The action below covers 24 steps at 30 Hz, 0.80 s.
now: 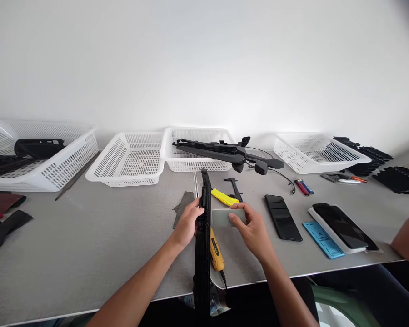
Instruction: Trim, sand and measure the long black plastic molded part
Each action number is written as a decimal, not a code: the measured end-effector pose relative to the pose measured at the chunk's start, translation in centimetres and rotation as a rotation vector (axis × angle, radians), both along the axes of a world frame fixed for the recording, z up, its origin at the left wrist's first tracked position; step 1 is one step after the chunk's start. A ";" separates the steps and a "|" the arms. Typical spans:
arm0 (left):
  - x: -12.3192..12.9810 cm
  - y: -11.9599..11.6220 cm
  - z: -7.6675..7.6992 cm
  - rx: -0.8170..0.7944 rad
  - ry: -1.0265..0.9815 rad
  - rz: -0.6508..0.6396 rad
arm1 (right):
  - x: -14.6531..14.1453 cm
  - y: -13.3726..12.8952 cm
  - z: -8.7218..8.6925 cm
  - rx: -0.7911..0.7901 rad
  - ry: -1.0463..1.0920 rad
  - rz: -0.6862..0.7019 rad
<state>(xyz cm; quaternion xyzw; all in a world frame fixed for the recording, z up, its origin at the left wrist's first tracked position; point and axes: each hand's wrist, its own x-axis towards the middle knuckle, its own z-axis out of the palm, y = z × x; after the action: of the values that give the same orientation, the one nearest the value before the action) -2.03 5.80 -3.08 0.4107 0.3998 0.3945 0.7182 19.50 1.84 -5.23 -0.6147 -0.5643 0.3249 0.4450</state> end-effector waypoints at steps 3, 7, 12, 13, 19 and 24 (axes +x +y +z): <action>-0.4 0.6 -0.2 0.037 -0.027 0.052 | -0.6 -0.1 -1.4 0.126 -0.145 -0.045; -0.4 1.0 -0.8 0.037 -0.067 0.140 | -1.6 -1.5 -2.3 0.207 -0.259 -0.050; -0.1 1.2 -1.3 -0.011 -0.080 0.313 | -4.5 -5.1 -0.8 0.213 -0.263 -0.005; -0.1 1.3 -1.3 -0.010 -0.089 0.344 | -5.2 -5.8 -0.3 0.202 -0.249 0.036; -0.5 1.7 -0.9 0.017 -0.159 0.459 | -8.6 -7.4 0.0 0.130 -0.343 0.075; -0.8 1.4 -1.2 0.065 -0.143 0.436 | -8.8 -6.2 -0.9 0.105 -0.289 0.002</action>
<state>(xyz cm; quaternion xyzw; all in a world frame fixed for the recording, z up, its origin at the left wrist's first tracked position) -2.82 7.20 -4.30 0.3084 0.4141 0.5813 0.6288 10.67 -4.40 -6.11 -0.6306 -0.6393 0.2034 0.3902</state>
